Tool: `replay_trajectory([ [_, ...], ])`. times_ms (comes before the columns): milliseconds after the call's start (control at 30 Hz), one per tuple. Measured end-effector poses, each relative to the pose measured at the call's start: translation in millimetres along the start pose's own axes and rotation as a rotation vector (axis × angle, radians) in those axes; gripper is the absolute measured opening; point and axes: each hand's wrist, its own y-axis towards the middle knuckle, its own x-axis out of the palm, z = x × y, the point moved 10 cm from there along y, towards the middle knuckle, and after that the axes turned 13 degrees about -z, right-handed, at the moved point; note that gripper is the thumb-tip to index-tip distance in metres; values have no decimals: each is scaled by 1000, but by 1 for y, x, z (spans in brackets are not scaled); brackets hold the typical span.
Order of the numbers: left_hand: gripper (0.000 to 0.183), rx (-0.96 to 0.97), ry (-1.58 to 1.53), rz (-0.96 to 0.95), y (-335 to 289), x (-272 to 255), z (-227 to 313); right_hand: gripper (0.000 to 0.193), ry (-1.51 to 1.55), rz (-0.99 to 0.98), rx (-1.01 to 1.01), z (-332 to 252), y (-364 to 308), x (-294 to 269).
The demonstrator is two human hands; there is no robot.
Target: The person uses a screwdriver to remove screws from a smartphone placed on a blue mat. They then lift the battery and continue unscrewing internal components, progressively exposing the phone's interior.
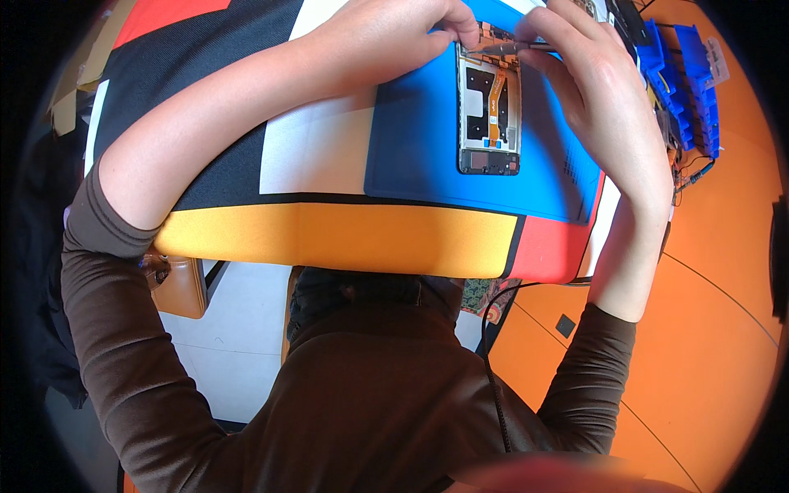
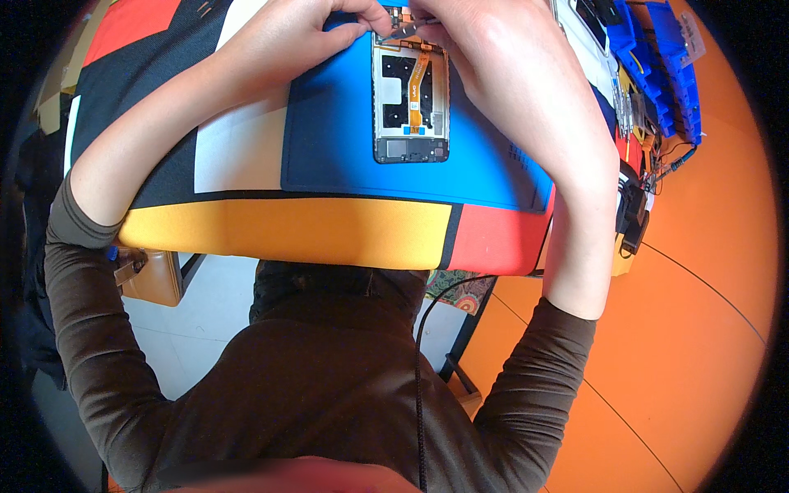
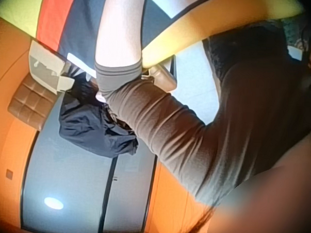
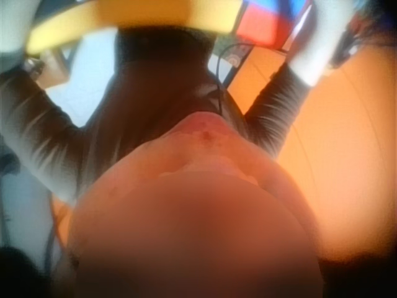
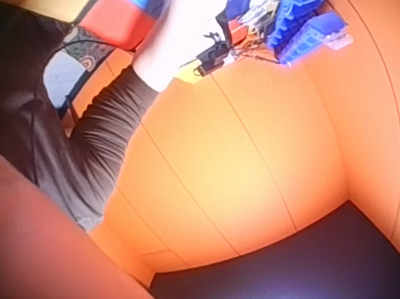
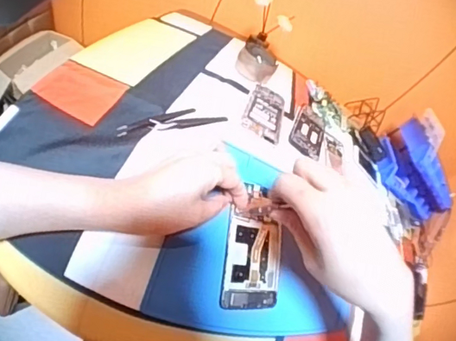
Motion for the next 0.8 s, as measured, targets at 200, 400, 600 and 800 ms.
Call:
replay_trajectory([
  [200, 11, -8, 8, -8, 0, 0, 2, 31, -102, -49, 86, 11, 3, 10],
  [400, 10, -34, 4, -42, 0, 1, 1, 17, 36, -93, 72, 7, 2, 7],
  [600, 10, -28, 6, -38, 0, 0, 0, 26, -53, 69, 61, -1, 0, 2],
  [800, 10, -5, 13, -22, 1, 0, 2, 15, -45, -23, 26, 15, -4, 14],
])
